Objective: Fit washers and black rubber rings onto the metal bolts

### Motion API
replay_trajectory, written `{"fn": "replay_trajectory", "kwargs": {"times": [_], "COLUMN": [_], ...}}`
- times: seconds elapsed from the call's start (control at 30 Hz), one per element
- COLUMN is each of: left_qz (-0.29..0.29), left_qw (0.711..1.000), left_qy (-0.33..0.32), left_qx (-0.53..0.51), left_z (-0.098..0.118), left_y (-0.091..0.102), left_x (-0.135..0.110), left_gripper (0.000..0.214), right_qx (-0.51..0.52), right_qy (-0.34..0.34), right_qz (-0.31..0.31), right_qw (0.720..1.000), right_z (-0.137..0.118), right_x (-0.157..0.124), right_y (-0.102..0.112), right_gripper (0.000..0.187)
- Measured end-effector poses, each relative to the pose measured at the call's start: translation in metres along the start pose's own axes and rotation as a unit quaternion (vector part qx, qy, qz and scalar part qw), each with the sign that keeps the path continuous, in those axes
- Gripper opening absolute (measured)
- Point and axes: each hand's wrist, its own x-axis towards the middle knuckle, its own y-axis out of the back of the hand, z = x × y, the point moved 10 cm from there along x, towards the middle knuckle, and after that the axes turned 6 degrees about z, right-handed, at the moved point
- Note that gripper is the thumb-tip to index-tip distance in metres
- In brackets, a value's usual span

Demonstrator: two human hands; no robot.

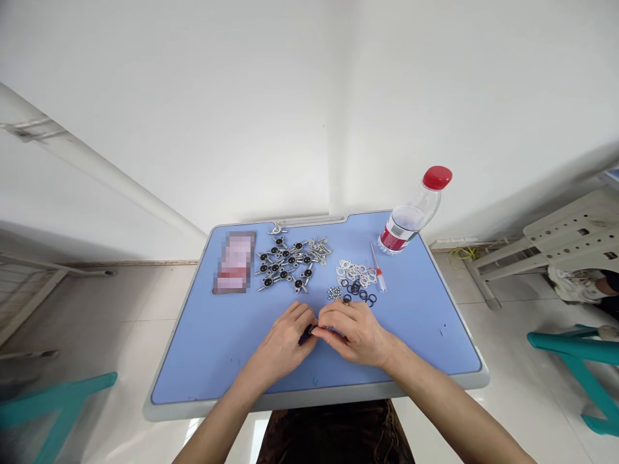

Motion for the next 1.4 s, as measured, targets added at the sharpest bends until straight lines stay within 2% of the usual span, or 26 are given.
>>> {"fn": "replay_trajectory", "kwargs": {"times": [0.17, 0.37, 0.5, 0.93, 1.23, 1.4], "left_qz": [0.002, 0.005, 0.015, 0.029, 0.008, 0.005], "left_qw": [1.0, 1.0, 1.0, 0.999, 1.0, 1.0], "left_qy": [-0.001, -0.008, -0.009, -0.002, 0.0, 0.003], "left_qx": [0.003, -0.012, -0.009, -0.026, -0.014, -0.016], "left_z": [0.0002, 0.0004, 0.0002, -0.0011, -0.0002, 0.0001], "left_y": [0.0006, 0.0003, 0.0006, 0.0022, 0.0016, 0.0024], "left_x": [0.0, -0.0002, -0.0004, -0.0009, 0.0006, 0.0011], "left_gripper": [0.01, 0.016, 0.016, 0.012, 0.008, 0.007], "right_qx": [-0.017, -0.003, -0.007, 0.009, -0.01, 0.021], "right_qy": [0.022, 0.006, 0.021, 0.029, 0.015, 0.017], "right_qz": [-0.005, -0.087, -0.075, -0.075, -0.044, -0.056], "right_qw": [1.0, 0.996, 0.997, 0.997, 0.999, 0.998], "right_z": [-0.0037, -0.0022, -0.003, -0.0057, -0.0014, -0.0033], "right_x": [0.0014, 0.0014, 0.0019, 0.0012, 0.0028, 0.0029], "right_y": [0.0004, -0.0058, -0.0032, -0.0052, 0.0001, 0.0], "right_gripper": [0.012, 0.035, 0.042, 0.04, 0.034, 0.038]}}
